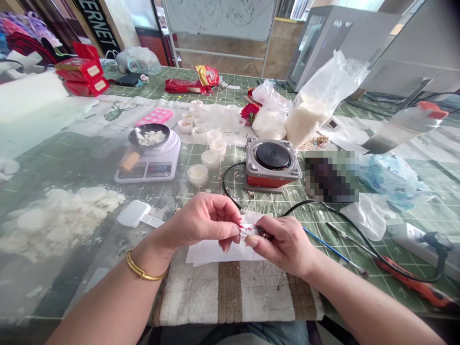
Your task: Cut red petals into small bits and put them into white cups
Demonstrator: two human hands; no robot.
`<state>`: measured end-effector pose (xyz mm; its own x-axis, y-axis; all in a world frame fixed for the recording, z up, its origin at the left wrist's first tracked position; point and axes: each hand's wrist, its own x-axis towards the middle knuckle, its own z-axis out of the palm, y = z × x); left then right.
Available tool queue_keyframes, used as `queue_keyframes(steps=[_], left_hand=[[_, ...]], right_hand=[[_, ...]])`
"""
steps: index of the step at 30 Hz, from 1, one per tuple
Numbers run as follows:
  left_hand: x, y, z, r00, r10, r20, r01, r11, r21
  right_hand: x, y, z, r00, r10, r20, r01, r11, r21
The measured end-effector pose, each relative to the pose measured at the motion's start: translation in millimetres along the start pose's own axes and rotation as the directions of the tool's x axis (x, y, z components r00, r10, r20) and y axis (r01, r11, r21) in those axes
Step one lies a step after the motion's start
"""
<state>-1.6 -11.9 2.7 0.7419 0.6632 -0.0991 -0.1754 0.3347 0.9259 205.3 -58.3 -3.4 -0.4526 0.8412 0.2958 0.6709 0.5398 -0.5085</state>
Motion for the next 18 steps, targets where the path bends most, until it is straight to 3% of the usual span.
queue_keyframes(steps=[18], left_hand=[[0.3,2.1,0.5,1.0,0.004,0.008,-0.003,1.0,-0.003]], right_hand=[[-1.5,2.9,3.2,0.999,-0.037,-0.027,0.036,0.999,-0.029]])
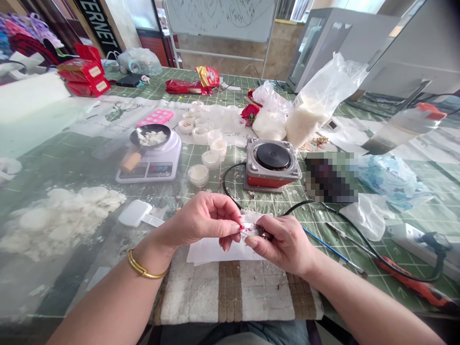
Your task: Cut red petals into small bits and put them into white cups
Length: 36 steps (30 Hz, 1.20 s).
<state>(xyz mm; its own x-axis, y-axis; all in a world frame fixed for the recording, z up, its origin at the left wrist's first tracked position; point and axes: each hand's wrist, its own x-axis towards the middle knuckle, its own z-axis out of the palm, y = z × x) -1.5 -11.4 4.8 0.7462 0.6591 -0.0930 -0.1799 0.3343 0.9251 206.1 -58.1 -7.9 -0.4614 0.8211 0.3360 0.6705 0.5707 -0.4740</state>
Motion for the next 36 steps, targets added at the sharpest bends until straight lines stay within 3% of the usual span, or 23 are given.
queue_keyframes(steps=[16,20,22,25,27,30,33,36], left_hand=[[-1.0,0.5,-0.9,1.0,-0.002,0.002,0.002,0.999,0.05],[-0.8,2.6,-0.4,1.0,-0.004,-0.026,0.009,0.983,0.183],[0.1,3.9,-1.0,0.999,0.041,-0.029,-0.026,0.924,0.382],[2.5,5.5,-3.9,0.984,0.155,0.083,-0.168,0.685,0.709],[4.4,5.9,-6.7,0.968,0.169,0.183,-0.245,0.514,0.822],[6.8,5.9,-10.1,0.96,0.145,0.24,-0.277,0.358,0.891],[8.1,6.2,-11.3,0.961,0.137,0.239,-0.269,0.288,0.919],[7.6,7.6,-10.7,0.966,0.144,0.213,-0.251,0.356,0.9]], right_hand=[[0.6,-2.8,-2.6,1.0,-0.005,0.029,0.006,1.0,-0.004],[1.6,-2.8,-1.9,1.0,-0.02,0.017,0.021,0.998,-0.064],[2.6,-0.8,-3.8,0.999,-0.038,0.006,0.039,0.993,-0.109],[4.7,5.4,-10.7,0.996,-0.092,0.016,0.093,0.973,-0.211],[5.8,10.1,-16.6,0.992,-0.106,0.073,0.123,0.951,-0.283],[6.5,14.1,-22.8,0.976,-0.078,0.202,0.147,0.924,-0.353],[6.5,13.7,-24.1,0.957,-0.047,0.287,0.159,0.912,-0.379],[6.3,11.3,-24.7,0.958,-0.028,0.286,0.124,0.938,-0.323]])
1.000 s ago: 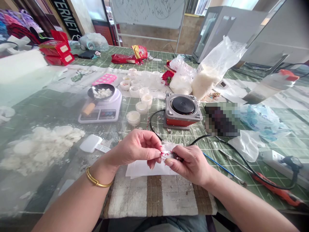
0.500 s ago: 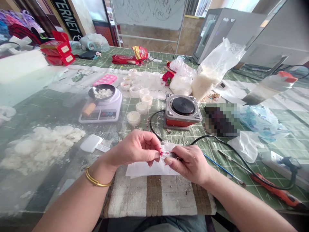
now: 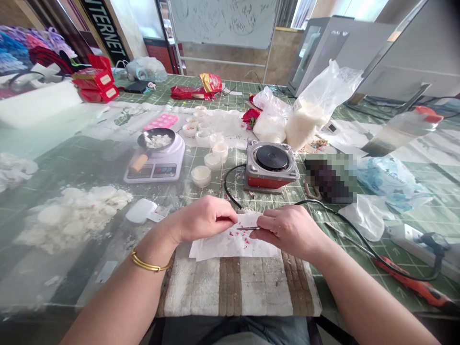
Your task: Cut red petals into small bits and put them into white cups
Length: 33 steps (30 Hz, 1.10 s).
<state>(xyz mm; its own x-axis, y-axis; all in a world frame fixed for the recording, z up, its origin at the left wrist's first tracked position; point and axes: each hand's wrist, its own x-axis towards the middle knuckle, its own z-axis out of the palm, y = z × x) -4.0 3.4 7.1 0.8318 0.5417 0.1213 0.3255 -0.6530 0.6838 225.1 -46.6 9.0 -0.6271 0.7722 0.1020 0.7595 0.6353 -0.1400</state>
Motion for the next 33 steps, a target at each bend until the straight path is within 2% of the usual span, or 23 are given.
queue_keyframes(steps=[2,4,7,10,16,22,33], left_hand=[[-1.1,1.5,-0.3,0.998,-0.053,-0.031,0.049,0.991,-0.126],[-2.6,3.0,0.4,0.987,-0.151,-0.058,0.127,0.944,-0.305],[-4.1,5.1,2.9,0.956,-0.285,-0.065,0.192,0.782,-0.593],[-3.9,6.3,5.1,0.947,-0.312,-0.07,0.155,0.641,-0.752],[-2.2,5.2,9.5,0.957,-0.272,-0.103,0.057,0.524,-0.85],[-0.8,2.2,17.6,0.96,-0.273,-0.067,0.057,0.423,-0.905],[-0.2,4.4,17.2,0.955,-0.293,-0.049,0.077,0.403,-0.912]], right_hand=[[-0.9,-1.3,-2.2,0.998,0.053,-0.039,-0.049,0.994,0.103],[-2.1,-2.5,-4.5,0.988,0.118,-0.1,-0.096,0.975,0.203],[-3.2,-4.8,-4.8,0.971,0.147,-0.186,-0.09,0.954,0.284],[-2.5,-8.2,0.1,0.969,0.133,-0.208,-0.064,0.949,0.309],[-0.1,-18.1,9.5,0.981,0.142,-0.135,-0.087,0.934,0.346],[1.3,-25.2,13.4,0.982,0.138,-0.127,-0.096,0.952,0.292],[1.1,-24.6,15.7,0.978,0.137,-0.158,-0.106,0.975,0.194]])
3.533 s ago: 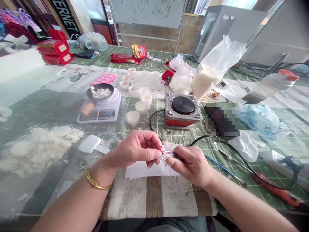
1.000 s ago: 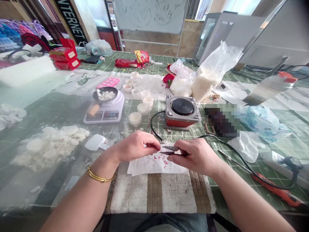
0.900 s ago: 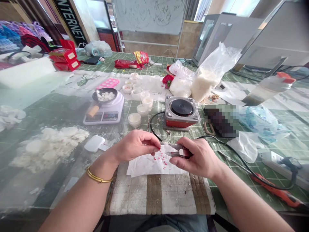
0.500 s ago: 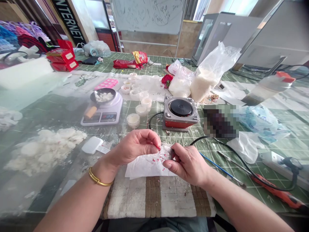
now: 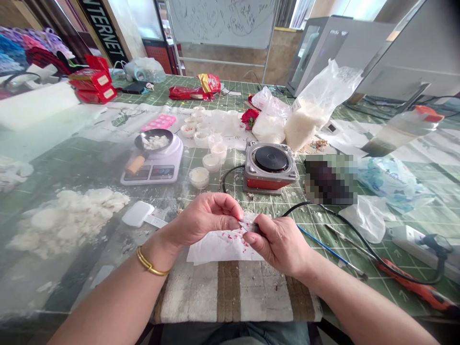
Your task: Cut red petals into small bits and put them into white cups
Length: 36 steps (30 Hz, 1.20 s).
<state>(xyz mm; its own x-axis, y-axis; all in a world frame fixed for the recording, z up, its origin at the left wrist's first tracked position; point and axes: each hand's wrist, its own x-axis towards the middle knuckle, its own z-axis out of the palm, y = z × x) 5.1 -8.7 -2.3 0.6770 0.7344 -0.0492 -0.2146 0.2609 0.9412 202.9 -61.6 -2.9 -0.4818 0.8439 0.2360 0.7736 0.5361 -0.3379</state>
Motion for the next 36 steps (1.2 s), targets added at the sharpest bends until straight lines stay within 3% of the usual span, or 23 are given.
queue_keyframes(steps=[14,36], left_hand=[[-1.5,2.4,3.5,1.0,0.005,0.009,-0.004,0.999,-0.042],[-1.0,4.4,-2.3,1.0,-0.021,0.019,0.021,1.0,-0.004]], right_hand=[[-0.7,0.8,2.0,0.998,-0.043,-0.04,0.044,0.998,0.036],[-1.3,0.6,3.9,0.999,-0.006,0.04,0.008,0.998,-0.059]])
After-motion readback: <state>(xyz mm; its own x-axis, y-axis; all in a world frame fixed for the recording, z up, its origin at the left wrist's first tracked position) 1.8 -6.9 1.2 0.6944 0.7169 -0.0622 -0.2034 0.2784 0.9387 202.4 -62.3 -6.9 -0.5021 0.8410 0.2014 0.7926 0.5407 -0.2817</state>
